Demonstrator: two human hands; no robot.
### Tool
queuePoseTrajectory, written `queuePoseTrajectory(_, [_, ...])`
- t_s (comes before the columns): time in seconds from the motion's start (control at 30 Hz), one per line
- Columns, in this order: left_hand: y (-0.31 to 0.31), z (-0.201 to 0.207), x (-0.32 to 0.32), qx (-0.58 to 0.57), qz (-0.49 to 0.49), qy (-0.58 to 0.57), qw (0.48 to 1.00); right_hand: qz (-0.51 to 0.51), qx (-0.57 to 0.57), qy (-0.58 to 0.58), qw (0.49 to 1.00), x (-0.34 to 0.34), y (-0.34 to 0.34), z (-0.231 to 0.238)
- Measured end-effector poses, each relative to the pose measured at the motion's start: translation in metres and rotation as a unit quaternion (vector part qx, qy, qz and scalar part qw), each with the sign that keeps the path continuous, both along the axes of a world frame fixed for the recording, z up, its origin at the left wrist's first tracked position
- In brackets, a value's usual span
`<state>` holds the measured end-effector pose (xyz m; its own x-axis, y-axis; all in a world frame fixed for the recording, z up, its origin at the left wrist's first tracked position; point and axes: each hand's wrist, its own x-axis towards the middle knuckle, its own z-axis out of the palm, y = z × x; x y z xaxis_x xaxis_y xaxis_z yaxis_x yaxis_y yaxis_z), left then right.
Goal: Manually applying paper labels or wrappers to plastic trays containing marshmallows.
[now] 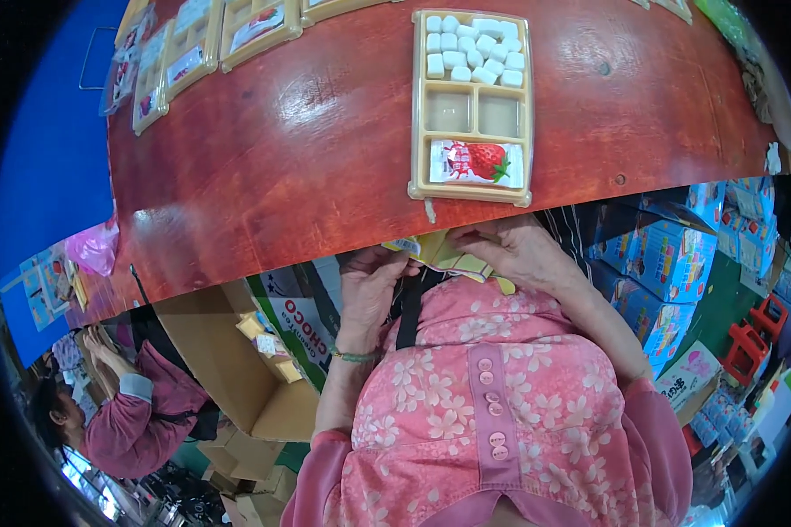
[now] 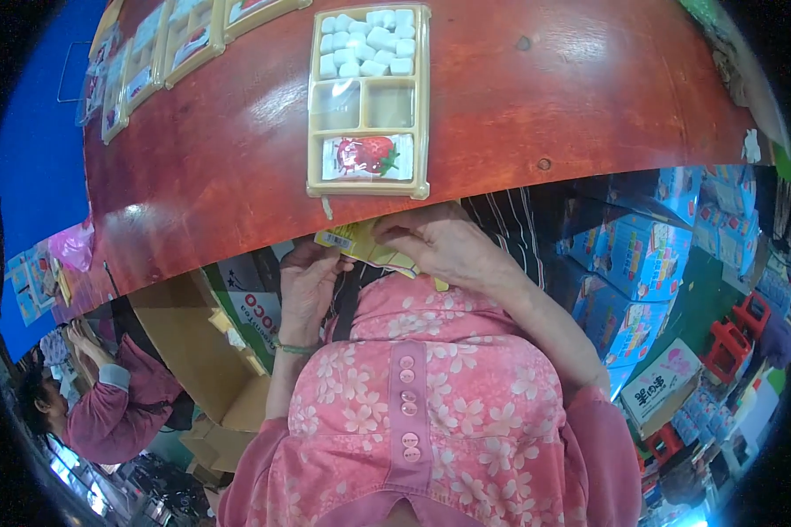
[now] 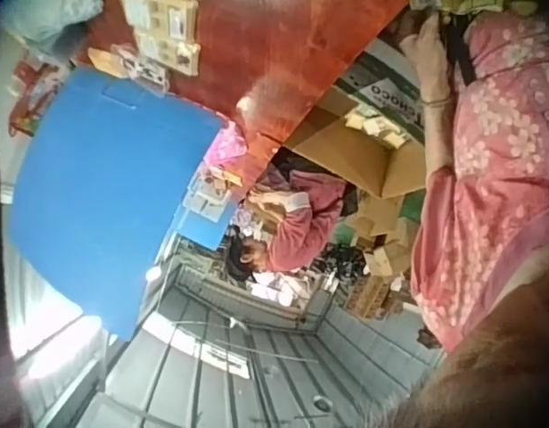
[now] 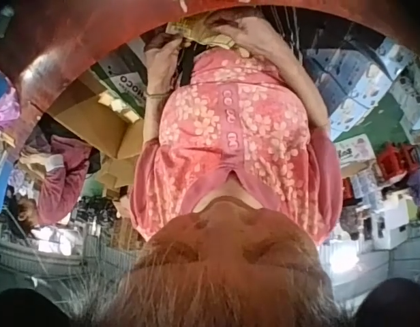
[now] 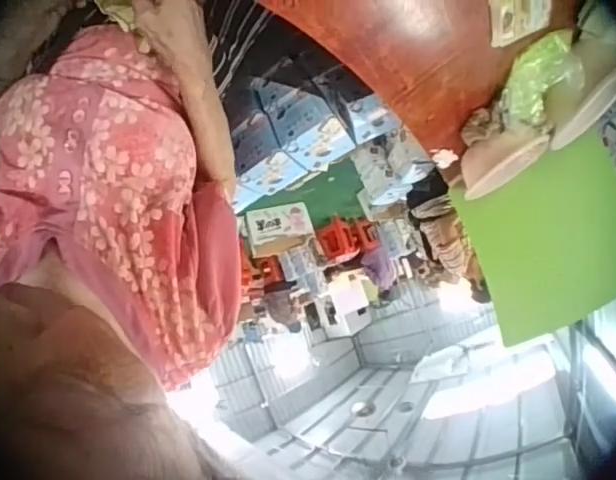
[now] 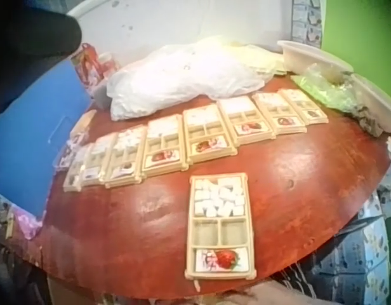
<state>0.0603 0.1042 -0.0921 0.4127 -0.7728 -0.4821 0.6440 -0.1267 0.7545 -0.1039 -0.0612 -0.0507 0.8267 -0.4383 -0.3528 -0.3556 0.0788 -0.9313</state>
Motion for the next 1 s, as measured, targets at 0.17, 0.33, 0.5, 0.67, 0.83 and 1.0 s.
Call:
queuePoseTrajectory(0.17, [-0.005, 0.004, -0.001, -0.016, -0.002, -0.005, 1.000, 0.037, -0.089, 0.030, 0.995, 0.017, 0.003, -0.010])
queuePoseTrajectory(0.33, [-0.007, 0.012, -0.004, -0.013, -0.033, -0.069, 0.997, 0.064, -0.105, 0.003, 0.992, 0.020, 0.004, -0.011])
queuePoseTrajectory(0.5, [-0.010, 0.026, -0.007, 0.000, -0.044, -0.121, 0.992, 0.060, -0.093, -0.032, 0.993, 0.019, 0.004, -0.009])
queuePoseTrajectory(0.67, [-0.006, 0.046, -0.005, 0.036, -0.104, -0.194, 0.975, 0.047, -0.008, -0.058, 0.997, 0.015, 0.009, 0.004])
queuePoseTrajectory(0.83, [-0.002, 0.065, -0.011, 0.032, -0.101, -0.229, 0.968, 0.073, -0.022, -0.074, 0.994, 0.018, 0.006, 0.026])
queuePoseTrajectory(1.0, [0.001, 0.081, -0.023, 0.023, -0.040, -0.214, 0.976, 0.052, -0.137, -0.210, 0.967, 0.019, 0.011, 0.027])
